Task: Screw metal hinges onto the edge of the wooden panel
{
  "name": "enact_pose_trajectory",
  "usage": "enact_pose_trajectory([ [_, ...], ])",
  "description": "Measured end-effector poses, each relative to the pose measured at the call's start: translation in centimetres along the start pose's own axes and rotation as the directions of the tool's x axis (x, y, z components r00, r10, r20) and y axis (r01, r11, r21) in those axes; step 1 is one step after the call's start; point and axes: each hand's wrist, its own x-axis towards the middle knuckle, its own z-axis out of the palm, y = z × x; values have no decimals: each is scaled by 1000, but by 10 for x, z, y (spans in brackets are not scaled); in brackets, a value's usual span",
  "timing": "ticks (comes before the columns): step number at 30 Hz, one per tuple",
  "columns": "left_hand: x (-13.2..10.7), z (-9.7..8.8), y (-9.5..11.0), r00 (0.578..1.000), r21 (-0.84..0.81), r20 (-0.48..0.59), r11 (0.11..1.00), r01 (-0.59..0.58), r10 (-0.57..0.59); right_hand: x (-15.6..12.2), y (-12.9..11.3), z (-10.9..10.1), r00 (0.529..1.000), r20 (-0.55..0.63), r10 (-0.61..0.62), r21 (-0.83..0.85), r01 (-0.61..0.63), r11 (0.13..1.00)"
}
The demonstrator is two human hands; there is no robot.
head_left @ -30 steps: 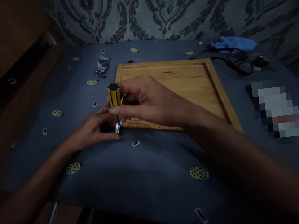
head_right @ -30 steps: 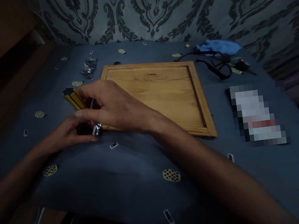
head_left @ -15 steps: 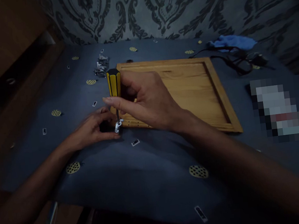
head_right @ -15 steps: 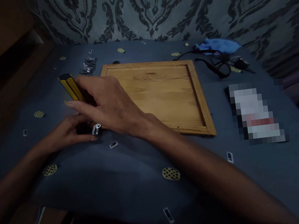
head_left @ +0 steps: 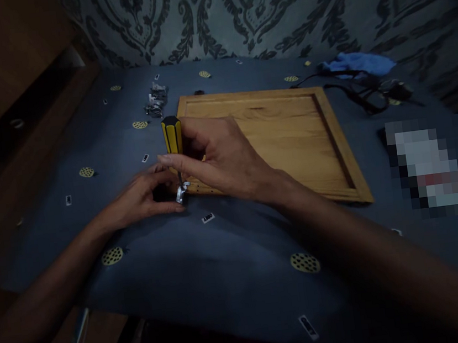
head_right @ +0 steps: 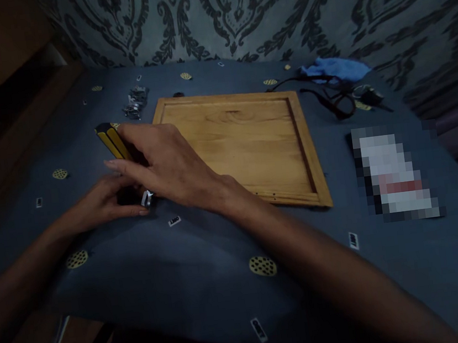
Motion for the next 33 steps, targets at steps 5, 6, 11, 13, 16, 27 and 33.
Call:
enact_pose_trajectory([
  [5,0,0,1,1000,-9,-5,1000,7,-7,0,-3,-4,998,67,-2,23,0,1000],
  [6,0,1,1,1000,-11,-3,1000,12,-12,0,-4,-6,996,89,0,30,-2,1000],
  [11,1,1,0,1000,-16,0,1000,-3,3,0,-8,-17,980,199,11,98,-31,995],
  [13,1,1,-1,1000,-12,-6,1000,-16,16,1,-9,-19,975,223,17,134,-48,990],
  [16,0,1,-1,1000,4,-25,1000,-14,14,2,-9,-16,974,221,48,178,-88,980],
  [27,1,2,-2,999,-10,-34,999,-30,30,3,-9,-18,958,276,73,267,-149,952],
  [33,1,1,1,999,-2,-28,999,-37,37,3,-13,-22,949,314,29,139,-76,987],
])
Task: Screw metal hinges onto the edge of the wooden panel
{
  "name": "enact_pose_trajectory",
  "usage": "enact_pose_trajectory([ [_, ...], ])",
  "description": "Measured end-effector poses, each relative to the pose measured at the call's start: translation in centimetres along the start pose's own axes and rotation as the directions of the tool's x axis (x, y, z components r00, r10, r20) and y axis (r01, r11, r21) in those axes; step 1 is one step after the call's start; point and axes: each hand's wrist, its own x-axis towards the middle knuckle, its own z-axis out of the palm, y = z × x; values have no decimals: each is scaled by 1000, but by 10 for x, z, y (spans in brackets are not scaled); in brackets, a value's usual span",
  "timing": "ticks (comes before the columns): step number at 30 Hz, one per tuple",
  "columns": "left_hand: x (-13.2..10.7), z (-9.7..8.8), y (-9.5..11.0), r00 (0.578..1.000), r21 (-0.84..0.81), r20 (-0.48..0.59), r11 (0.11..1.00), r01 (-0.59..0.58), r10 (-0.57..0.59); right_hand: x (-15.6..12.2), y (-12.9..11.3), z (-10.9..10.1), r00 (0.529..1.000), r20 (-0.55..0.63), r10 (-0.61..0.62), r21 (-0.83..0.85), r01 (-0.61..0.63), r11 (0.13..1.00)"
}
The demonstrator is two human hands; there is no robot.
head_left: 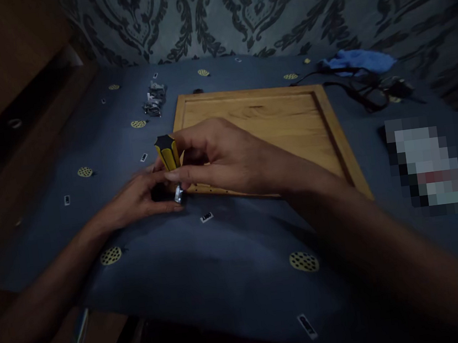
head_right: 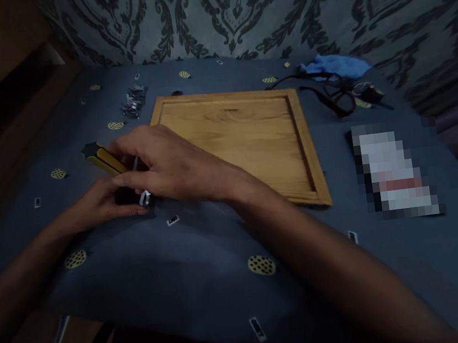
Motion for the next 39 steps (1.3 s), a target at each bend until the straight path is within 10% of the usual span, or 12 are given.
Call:
enact_pose_trajectory([
  [11,-1,1,-2,1000,11,-10,1000,21,-21,4,5,14,909,-412,-61,-199,-25,980],
  [39,0,-1,0,999,0,11,1000,30,-30,5,11,17,964,-264,-42,-227,-20,974],
])
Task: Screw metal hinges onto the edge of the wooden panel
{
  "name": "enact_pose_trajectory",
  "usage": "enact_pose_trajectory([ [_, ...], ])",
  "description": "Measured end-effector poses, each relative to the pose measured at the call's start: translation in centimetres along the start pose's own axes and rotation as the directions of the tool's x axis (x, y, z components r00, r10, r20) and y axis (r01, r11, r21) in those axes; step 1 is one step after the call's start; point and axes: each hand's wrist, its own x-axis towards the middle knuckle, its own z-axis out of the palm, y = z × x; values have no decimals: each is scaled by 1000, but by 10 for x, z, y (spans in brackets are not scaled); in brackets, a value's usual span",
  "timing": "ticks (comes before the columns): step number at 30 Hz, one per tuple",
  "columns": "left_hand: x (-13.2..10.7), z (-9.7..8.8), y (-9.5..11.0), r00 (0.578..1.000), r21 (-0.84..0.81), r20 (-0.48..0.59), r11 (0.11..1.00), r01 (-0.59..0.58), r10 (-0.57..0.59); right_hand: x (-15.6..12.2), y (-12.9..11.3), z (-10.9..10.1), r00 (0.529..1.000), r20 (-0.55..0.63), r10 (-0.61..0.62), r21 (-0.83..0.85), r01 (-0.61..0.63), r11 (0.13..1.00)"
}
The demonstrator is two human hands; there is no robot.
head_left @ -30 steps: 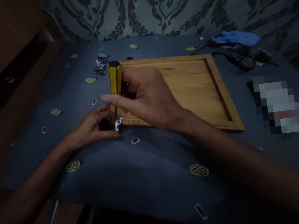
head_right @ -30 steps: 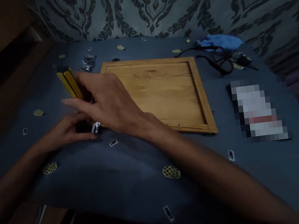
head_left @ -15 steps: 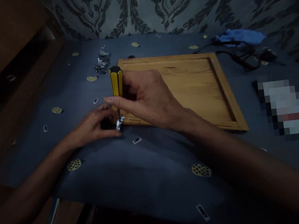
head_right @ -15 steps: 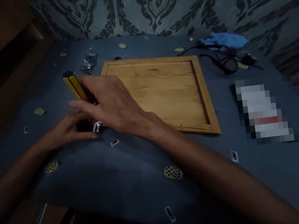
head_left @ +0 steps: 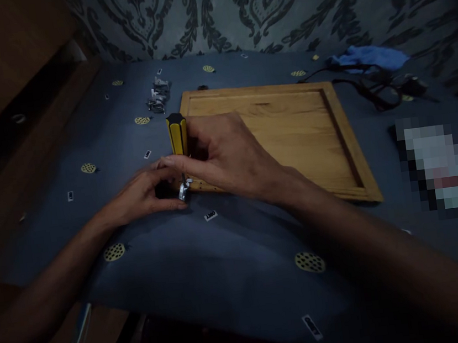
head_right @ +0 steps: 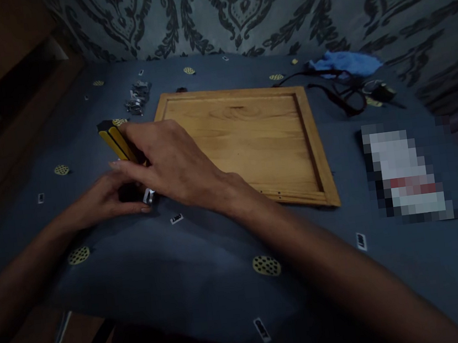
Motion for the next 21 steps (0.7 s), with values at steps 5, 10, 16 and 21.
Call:
enact_pose_trajectory([
  [5,0,1,-3,1000,-12,-6,1000,6,-6,-1,-1,-4,999,48,2,61,-5,998],
  [10,0,1,0,1000,-8,10,1000,2,-1,0,-5,-11,987,137,83,214,-111,971],
  [16,1,0,3,1000,25,4,1000,-14,14,3,0,-14,971,237,37,438,-141,888],
  [21,1,0,2,1000,-11,-5,1000,-19,19,3,-1,-6,988,121,96,364,-134,921],
])
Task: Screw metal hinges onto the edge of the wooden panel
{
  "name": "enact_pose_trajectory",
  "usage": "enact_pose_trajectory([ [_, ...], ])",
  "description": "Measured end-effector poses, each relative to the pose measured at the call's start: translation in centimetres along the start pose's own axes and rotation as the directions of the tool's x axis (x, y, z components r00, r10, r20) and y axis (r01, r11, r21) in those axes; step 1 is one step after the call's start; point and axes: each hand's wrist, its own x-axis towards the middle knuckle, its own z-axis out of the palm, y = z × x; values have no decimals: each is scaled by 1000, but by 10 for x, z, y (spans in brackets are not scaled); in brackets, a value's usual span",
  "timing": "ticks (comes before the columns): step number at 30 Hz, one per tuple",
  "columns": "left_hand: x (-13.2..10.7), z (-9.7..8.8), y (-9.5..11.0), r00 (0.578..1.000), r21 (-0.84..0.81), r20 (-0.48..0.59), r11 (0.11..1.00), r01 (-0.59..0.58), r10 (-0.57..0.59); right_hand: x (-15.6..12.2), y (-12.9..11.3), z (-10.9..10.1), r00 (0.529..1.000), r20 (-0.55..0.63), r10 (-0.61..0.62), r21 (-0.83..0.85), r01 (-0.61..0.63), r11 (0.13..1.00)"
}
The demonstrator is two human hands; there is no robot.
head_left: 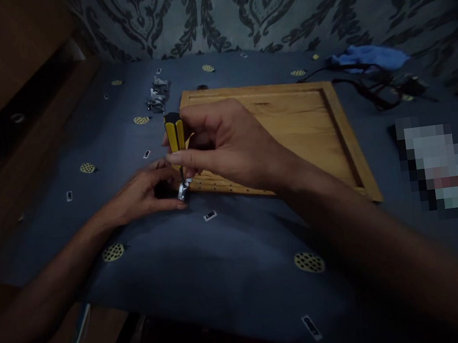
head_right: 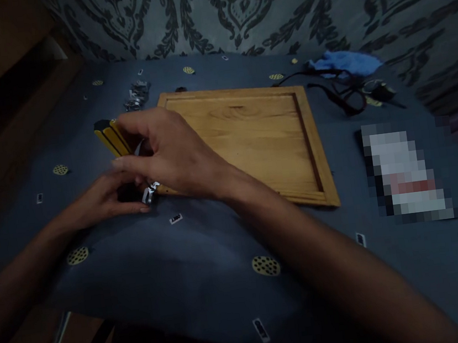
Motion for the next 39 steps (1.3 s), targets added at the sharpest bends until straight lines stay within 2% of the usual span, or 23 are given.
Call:
enact_pose_trajectory([
  [3,0,1,-1,1000,4,8,1000,25,-25,-1,-1,6,993,-116,-9,-106,-3,994],
  [5,-1,1,-2,999,-1,16,999,45,-45,-1,-3,8,992,-129,-8,-116,-7,993],
  [11,0,2,2,999,-19,-1,999,33,-33,-5,-11,-3,998,67,-3,2,3,1000],
  [15,0,2,0,999,-23,0,999,33,-33,-6,-10,-5,989,141,-45,-17,47,999],
  [17,-1,2,-2,1000,-15,-8,1000,27,-27,-6,-6,1,994,56,-96,-80,101,992],
  [18,-1,3,-3,1000,-8,-8,1000,27,-27,-5,-5,5,991,-35,-131,-123,126,984],
  [21,-2,3,-5,999,-1,-6,999,38,-38,-5,-2,13,934,-306,-187,-161,142,977],
  [23,-2,3,-5,1000,-12,-11,1000,28,-28,-5,-3,14,915,-369,-165,-145,119,982],
  [31,-2,2,-3,999,3,-1,999,48,-48,-5,0,12,961,-256,-105,-152,67,986],
  [39,-1,0,-1,999,9,16,999,49,-49,-5,7,15,968,-228,-108,-141,77,987],
])
